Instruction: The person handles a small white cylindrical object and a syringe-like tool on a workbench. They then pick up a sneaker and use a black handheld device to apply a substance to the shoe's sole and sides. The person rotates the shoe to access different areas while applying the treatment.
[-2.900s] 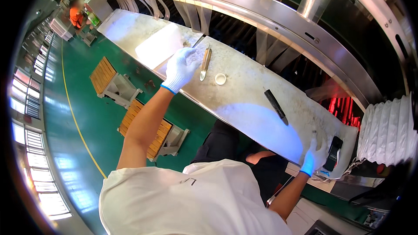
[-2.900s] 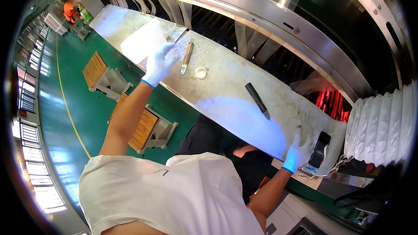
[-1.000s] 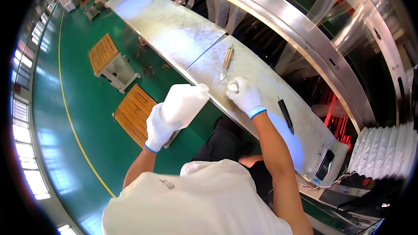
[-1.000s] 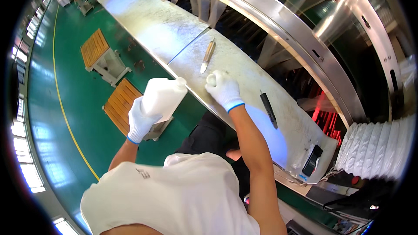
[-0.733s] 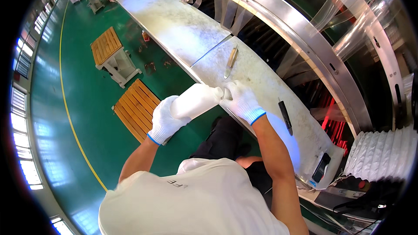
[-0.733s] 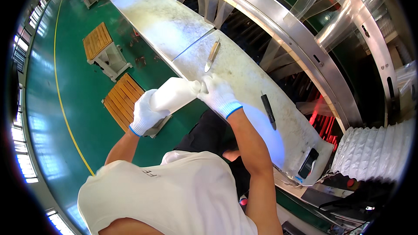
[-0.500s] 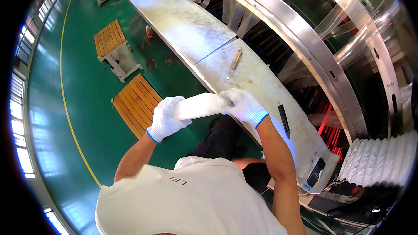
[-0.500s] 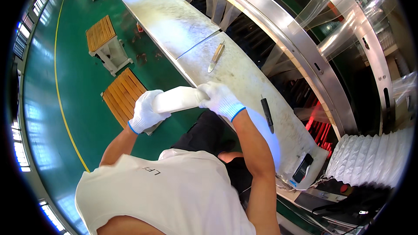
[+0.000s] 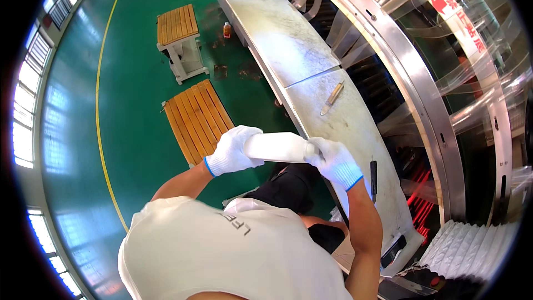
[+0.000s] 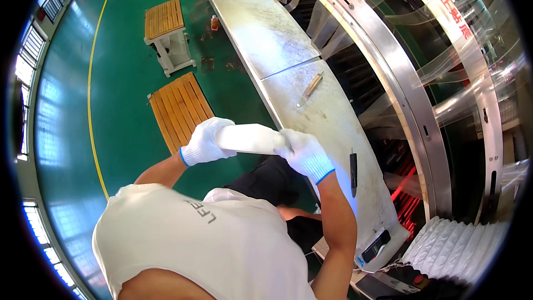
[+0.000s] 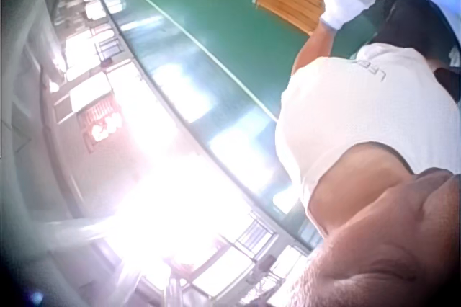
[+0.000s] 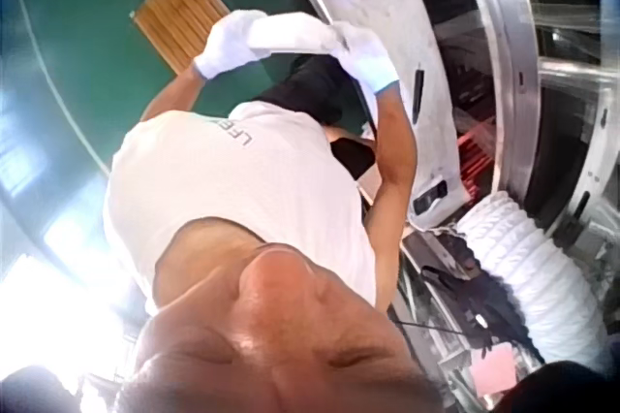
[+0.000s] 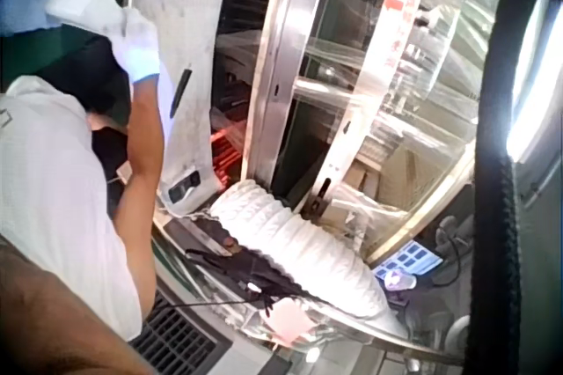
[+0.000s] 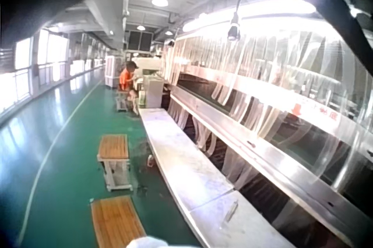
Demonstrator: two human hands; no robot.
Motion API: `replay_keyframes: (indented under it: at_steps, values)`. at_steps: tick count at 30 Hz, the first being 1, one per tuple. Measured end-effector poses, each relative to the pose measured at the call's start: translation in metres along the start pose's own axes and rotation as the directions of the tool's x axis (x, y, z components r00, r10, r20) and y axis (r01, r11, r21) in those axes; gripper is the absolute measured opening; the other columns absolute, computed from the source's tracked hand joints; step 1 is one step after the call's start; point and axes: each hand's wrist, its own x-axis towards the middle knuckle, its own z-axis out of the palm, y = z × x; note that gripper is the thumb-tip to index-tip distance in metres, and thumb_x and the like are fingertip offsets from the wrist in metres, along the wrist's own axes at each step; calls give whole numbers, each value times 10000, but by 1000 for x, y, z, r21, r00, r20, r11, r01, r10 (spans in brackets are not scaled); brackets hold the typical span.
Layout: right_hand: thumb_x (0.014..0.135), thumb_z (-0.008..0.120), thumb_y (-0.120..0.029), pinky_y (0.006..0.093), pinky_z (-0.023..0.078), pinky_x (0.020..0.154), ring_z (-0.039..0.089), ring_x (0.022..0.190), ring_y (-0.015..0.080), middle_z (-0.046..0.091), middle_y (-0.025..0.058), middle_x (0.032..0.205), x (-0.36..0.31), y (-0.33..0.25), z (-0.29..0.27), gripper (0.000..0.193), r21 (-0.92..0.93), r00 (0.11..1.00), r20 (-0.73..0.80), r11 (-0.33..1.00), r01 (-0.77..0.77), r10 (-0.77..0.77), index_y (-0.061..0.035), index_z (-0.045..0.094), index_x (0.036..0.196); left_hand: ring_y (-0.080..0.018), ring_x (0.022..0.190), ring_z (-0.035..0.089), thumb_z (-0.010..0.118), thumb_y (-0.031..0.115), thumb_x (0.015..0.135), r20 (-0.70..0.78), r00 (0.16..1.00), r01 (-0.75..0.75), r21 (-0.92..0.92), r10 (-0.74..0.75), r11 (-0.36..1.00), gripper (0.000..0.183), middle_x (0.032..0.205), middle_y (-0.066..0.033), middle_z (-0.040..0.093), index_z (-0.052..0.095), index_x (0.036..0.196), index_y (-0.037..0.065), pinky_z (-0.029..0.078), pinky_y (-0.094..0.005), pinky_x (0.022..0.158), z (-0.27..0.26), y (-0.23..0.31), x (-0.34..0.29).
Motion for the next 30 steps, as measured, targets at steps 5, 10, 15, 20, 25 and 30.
replay_keyframes:
  at_steps: [5, 10, 15, 20, 25, 30]
  values:
    - [987, 752, -339, 537, 562, 990, 717, 1116, 515, 755, 311, 1155, 3, 15, 33, 538, 184, 976, -67, 964, -191, 207, -38, 661, 1423, -369, 1083, 756, 1021, 225, 613, 23, 999, 38, 9, -39, 999, 728, 1163, -166, 755, 738, 1267, 76, 613, -451, 991, 6, -6, -7]
    - [996, 737, -426, 548, 575, 947, 741, 1045, 517, 762, 314, 1054, -4, 13, 28, 531, 251, 991, -89, 966, -70, 95, -27, 704, 1345, -374, 1096, 750, 1018, 266, 621, 31, 994, 107, -13, -107, 994, 742, 1154, -172, 754, 735, 1277, 68, 609, -450, 996, 2, -7, -12]
    - [966, 770, -496, 517, 587, 930, 760, 1002, 480, 770, 298, 1016, 0, 21, 35, 577, 131, 974, -116, 975, -178, 193, 6, 725, 1248, -379, 1097, 750, 1021, 299, 637, 50, 997, 65, 5, -65, 998, 741, 1165, -160, 761, 732, 1285, 85, 607, -458, 995, 4, -11, -16]
    - [979, 735, -519, 507, 593, 949, 766, 1049, 473, 778, 298, 1049, -8, 13, 30, 596, 217, 982, -190, 975, 46, -4, -4, 735, 1279, -375, 1108, 750, 1021, 289, 642, 71, 994, 85, -25, -83, 996, 750, 1183, -160, 763, 729, 1302, 85, 606, -454, 1005, -1, -5, -15]
    - [970, 731, -500, 490, 596, 991, 765, 1136, 450, 771, 323, 1139, -12, 6, 44, 629, 129, 961, -156, 969, -209, 228, -16, 706, 1371, -374, 1094, 753, 1007, 317, 659, 47, 999, 0, 30, -1, 1000, 685, 1158, -154, 772, 760, 1255, 86, 611, -461, 987, 1, -9, -14]
    - [926, 767, -505, 486, 598, 976, 772, 1112, 437, 761, 323, 1200, -23, 3, 32, 734, 279, 993, -118, 959, 48, -16, 14, 665, 1436, -368, 1083, 759, 1005, 320, 664, 59, 998, 9, -60, -6, 998, 674, 1155, -156, 776, 767, 1249, 83, 619, -460, 971, -9, 0, -20]
